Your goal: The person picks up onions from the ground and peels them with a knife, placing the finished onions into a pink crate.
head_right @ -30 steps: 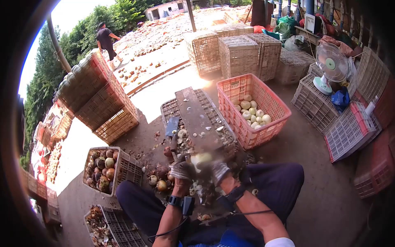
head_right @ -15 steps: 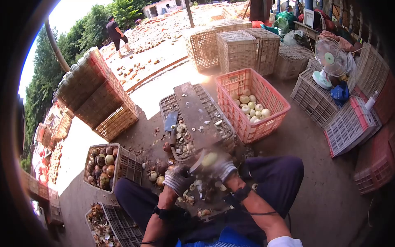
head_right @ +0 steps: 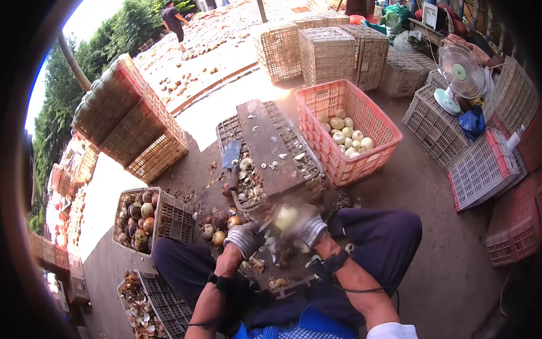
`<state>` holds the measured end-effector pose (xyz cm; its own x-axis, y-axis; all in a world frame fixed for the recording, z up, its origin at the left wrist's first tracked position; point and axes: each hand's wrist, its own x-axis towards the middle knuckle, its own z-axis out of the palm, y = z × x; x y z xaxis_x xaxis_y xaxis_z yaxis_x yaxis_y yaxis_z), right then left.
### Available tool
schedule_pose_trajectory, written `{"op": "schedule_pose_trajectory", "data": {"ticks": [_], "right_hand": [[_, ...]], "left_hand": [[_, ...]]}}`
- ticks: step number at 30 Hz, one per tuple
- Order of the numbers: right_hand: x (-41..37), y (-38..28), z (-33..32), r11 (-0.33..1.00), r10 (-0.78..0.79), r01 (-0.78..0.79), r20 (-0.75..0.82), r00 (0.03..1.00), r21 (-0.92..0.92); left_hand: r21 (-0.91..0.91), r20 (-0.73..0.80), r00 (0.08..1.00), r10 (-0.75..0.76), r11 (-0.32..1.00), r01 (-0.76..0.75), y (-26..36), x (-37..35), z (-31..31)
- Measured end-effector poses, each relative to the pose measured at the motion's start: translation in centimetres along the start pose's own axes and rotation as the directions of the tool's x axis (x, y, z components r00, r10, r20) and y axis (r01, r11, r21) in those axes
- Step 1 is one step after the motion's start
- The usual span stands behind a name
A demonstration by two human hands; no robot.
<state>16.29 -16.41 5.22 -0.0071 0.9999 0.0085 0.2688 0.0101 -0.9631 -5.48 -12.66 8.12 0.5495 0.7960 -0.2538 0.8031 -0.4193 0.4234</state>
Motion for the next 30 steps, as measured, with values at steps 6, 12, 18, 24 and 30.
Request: {"op": "schedule_pose_trajectory", "data": {"ticks": [6,12,18,24,30], "right_hand": [[-0.3,-2.3,-0.5,0.997,0.004,-0.001,0.036,0.999,-0.072],[-0.7,-2.2,-0.4,0.994,-0.037,0.035,-0.020,0.999,-0.106],[-0.8,-3.6,0.3,0.909,0.083,-0.078,-0.007,0.997,-0.409],[-1.0,-1.6,1.0,0.825,-0.037,0.026,-0.008,0.999,-0.565],[-0.6,-2.5,1.0,0.793,0.006,0.016,0.034,0.999,-0.610]], "left_hand": [[-0.232,0.049,0.998,-0.038,0.971,0.049,-2.6,0.5,1.9],[-0.496,0.059,0.992,-0.115,0.859,0.129,-0.8,-1.5,-0.3],[0.056,0.067,0.998,0.015,0.998,-0.019,1.5,-1.6,-0.1],[-0.047,0.106,0.994,-0.022,0.999,0.028,1.3,-1.2,-0.7],[0.029,0.112,0.993,-0.042,0.999,0.039,2.7,-1.4,-1.0]]}}
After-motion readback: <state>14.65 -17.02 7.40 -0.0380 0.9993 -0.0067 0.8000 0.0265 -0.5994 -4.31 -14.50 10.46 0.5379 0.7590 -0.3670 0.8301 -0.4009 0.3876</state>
